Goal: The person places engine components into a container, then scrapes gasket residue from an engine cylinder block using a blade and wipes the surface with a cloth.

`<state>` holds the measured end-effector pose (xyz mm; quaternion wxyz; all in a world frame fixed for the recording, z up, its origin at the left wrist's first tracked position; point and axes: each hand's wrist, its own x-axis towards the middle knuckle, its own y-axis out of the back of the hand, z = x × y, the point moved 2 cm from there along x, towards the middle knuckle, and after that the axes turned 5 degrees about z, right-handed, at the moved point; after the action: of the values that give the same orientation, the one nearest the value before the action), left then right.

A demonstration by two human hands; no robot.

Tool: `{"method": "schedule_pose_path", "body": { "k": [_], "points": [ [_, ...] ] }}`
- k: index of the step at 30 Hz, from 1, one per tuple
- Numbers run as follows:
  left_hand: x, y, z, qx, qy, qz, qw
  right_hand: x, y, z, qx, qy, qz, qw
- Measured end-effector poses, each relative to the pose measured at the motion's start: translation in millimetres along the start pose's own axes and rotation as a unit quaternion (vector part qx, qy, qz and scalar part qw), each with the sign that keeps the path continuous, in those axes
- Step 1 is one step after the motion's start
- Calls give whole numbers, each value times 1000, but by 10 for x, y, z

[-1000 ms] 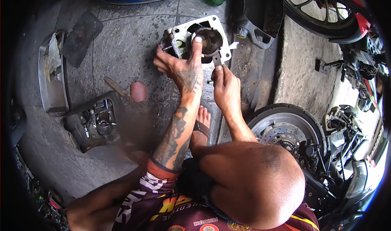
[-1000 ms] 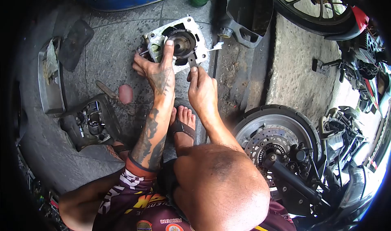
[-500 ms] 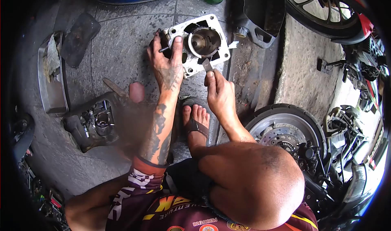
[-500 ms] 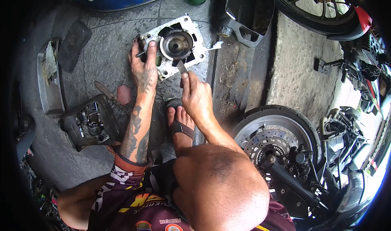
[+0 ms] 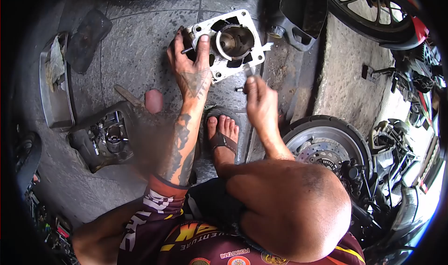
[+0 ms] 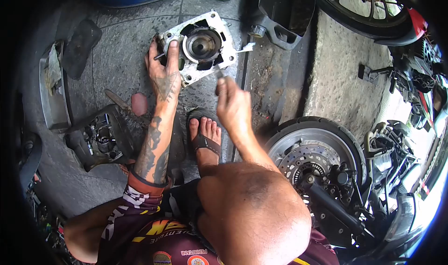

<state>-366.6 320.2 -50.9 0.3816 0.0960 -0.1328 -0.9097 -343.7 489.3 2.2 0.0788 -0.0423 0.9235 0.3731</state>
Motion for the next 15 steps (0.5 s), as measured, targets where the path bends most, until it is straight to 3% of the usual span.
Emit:
{"method": "schedule_pose_path", "body": {
  "k": [3, 7, 10, 14, 15],
  "points": [
    [14, 4, -17, 9, -13, 0, 1000, -16, -30, 15, -8, 30, -15, 999],
    [9, 21, 17, 30, -15, -2, 999, 113, 19, 48, -3, -29, 38, 999],
    [-6, 31, 57, 11, 6, -17, 1000, -124, -173, -14, -12, 76, 2, 997],
    [-8, 33, 49, 46, -5, -9, 999, 161, 91, 76, -21, -26, 66, 997],
    [0, 28, 24, 46, -4, -8, 999, 163, 82, 79, -28, -13, 74, 997]
  ]
}}
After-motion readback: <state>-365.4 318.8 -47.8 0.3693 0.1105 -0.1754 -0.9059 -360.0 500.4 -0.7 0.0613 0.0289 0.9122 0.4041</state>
